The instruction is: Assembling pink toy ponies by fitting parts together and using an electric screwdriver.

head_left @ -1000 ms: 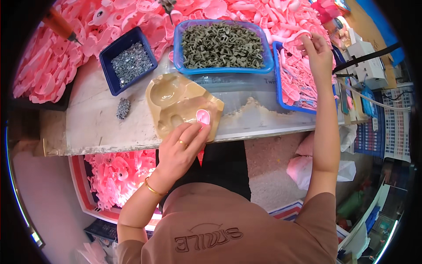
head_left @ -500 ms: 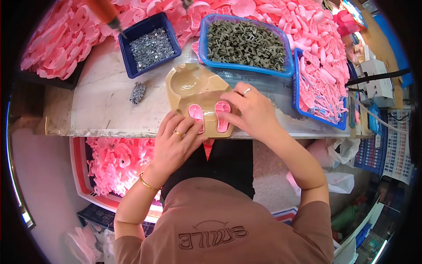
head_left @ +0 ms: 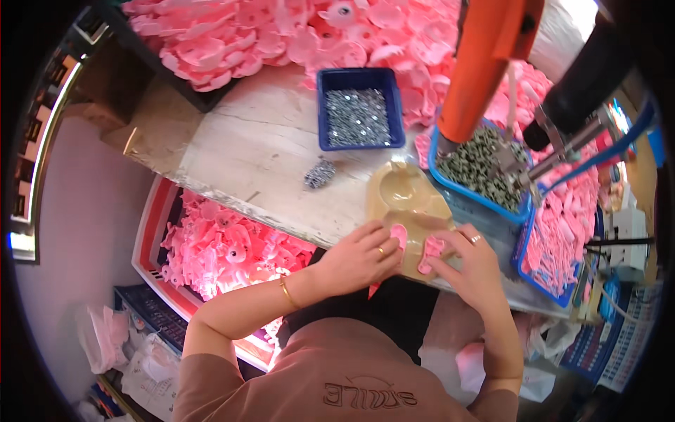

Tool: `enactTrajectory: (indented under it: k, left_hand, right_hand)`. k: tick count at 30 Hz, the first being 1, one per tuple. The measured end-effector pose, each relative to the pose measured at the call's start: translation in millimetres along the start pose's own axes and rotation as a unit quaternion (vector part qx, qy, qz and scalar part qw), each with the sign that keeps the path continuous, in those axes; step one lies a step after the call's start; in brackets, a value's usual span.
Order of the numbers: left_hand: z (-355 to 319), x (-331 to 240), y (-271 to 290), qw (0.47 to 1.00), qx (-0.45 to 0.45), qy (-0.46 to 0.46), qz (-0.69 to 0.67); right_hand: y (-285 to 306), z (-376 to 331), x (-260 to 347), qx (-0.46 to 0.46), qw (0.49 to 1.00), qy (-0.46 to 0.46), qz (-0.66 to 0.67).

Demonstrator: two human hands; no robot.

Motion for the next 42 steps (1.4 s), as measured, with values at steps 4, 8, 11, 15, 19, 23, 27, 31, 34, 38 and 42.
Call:
enactTrajectory:
  k: [4, 8, 11, 15, 19, 23, 27, 31, 34, 38, 42]
  left_hand:
    - [5.0, 5.6, 14.0, 0.999, 0.03, -0.021, -0.034]
    - [17.7, 81.8, 50.3, 0.997, -0.022, 0.058, -0.043]
    - [21.0, 187.4, 124.2, 0.956, -0.196, 0.181, 0.125]
    - [-15.4, 276.1, 211.7, 0.813, -0.272, 0.266, 0.441]
    - [-25.0, 310.6, 226.2, 0.887, -0.267, 0.321, 0.196]
    - [-36.4, 284.5, 223.2, 0.868, -0.341, 0.361, 0.011]
    - [-63.8, 259.3, 204.4, 0.815, -0.404, 0.368, -0.194]
    - [-97.9, 254.9, 143.7, 0.65, -0.45, 0.357, -0.498]
    - [-114.0, 226.7, 100.2, 0.553, -0.417, 0.37, -0.619]
    - [-111.2, 179.5, 71.9, 0.501, -0.367, 0.348, -0.702]
    - [-103.3, 145.0, 67.3, 0.539, -0.365, 0.37, -0.663]
  right_hand:
    - [13.1, -0.6, 1.9, 0.015, 0.999, -0.029, 0.008]
    - [32.7, -4.7, -9.1, -0.043, 0.997, -0.049, 0.026]
    - [39.8, -9.9, -19.7, -0.08, 0.993, -0.08, 0.039]
    - [24.9, -9.9, -21.4, -0.056, 0.993, -0.071, 0.076]
    - [12.6, -9.9, -23.9, -0.044, 0.993, -0.061, 0.092]
    - [6.2, -13.8, -24.5, -0.031, 0.994, -0.066, 0.086]
    - [-2.5, -10.4, -18.4, -0.022, 0.994, -0.039, 0.103]
    - [-10.3, -5.7, -13.8, -0.016, 0.992, -0.042, 0.114]
    - [-13.6, -6.0, -10.6, -0.01, 0.992, -0.045, 0.12]
    - [-8.1, -8.8, -5.4, -0.015, 0.994, -0.028, 0.103]
    - [-1.7, -12.1, -6.1, -0.029, 0.994, -0.024, 0.1]
Point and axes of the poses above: each hand's wrist, its own z-axis towards the middle knuckle, its own y-axis out of the back of the hand, x = y × z, the point moved 9 cm from there along z, towards the middle knuckle, and after that the axes turned 3 degrees about y, right-handed, at the moved point
